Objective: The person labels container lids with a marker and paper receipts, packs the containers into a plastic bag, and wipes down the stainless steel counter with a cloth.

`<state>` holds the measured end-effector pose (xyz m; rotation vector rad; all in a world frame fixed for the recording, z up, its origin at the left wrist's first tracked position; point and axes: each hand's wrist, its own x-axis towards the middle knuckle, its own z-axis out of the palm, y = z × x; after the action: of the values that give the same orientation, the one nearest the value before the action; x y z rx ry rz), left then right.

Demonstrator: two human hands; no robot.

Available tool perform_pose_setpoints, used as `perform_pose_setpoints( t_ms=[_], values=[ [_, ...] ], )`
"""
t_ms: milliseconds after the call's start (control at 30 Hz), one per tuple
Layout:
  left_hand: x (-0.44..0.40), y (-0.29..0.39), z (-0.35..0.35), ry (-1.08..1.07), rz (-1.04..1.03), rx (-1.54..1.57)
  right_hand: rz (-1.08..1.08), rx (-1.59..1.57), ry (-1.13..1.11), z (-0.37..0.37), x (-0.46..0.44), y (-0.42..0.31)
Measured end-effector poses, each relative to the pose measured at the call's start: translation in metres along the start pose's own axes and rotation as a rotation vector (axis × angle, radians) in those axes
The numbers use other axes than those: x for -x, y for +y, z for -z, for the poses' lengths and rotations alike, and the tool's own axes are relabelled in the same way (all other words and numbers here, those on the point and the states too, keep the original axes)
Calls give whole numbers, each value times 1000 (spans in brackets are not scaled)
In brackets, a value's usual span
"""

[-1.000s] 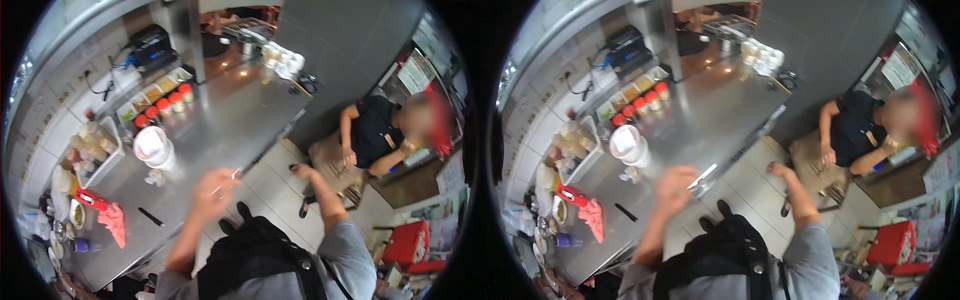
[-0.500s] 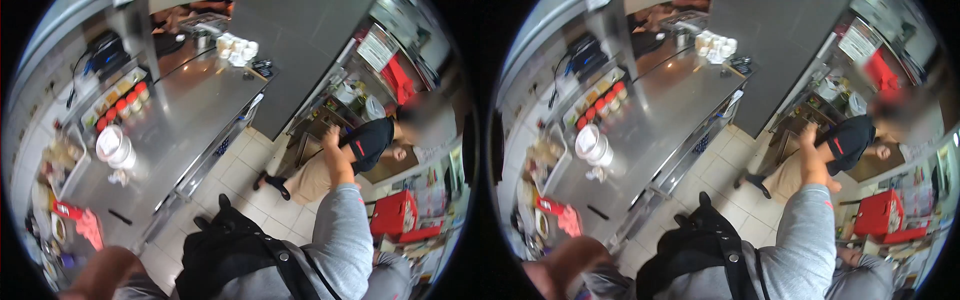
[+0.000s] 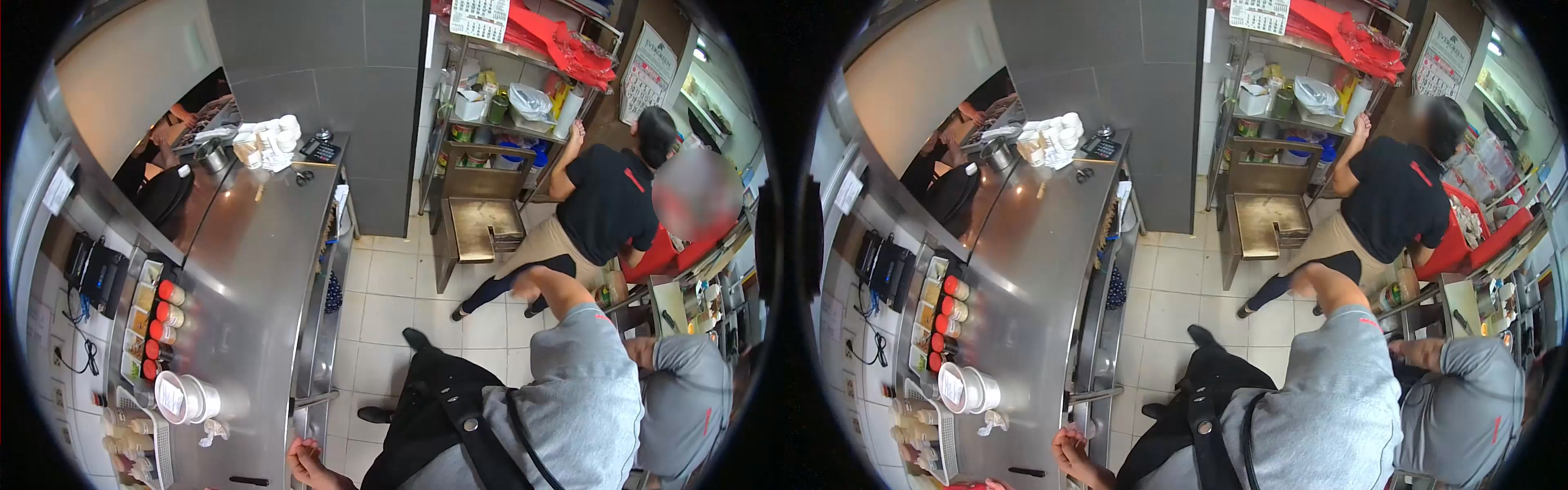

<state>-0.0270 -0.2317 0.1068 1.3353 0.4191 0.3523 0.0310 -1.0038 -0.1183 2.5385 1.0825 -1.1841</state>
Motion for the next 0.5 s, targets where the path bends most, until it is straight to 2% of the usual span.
perform_pose_setpoints(
  t_ms=[67,100,133,167,200,233,267,300,333,367,433,467,500],
  values=[
    [-2,0,-25,-4,-26,-70,-46,53,-167,102,-13,46],
    [-7,3,-43,-11,-58,-130,-301,-895,-125,52,-39,135],
    [-13,14,-68,-20,-108,-205,-710,-1099,64,173,27,60],
    [-14,33,-99,-26,-279,-227,-807,-1023,105,198,53,83],
    [-20,46,-133,25,-200,-181,-899,-941,141,213,78,116],
    [-27,54,-163,-29,-346,-304,-936,-801,208,223,116,149],
    [-39,44,-192,-29,-380,-324,-1017,-629,97,213,138,206],
    [-46,33,-226,-22,-412,-344,-1016,-670,281,205,178,253],
    [-49,20,-264,-2,-465,-367,-1179,-258,378,205,210,303],
    [-49,9,-306,36,-515,-392,-1454,-356,622,207,247,337],
    [-41,-21,-390,10,-418,-309,-1621,-135,729,203,328,412],
    [-40,-41,-420,-25,-485,-500,-1732,-197,912,183,372,476],
    [-31,-50,-455,-42,-462,-554,-1694,-111,959,182,412,496]
  ],
)
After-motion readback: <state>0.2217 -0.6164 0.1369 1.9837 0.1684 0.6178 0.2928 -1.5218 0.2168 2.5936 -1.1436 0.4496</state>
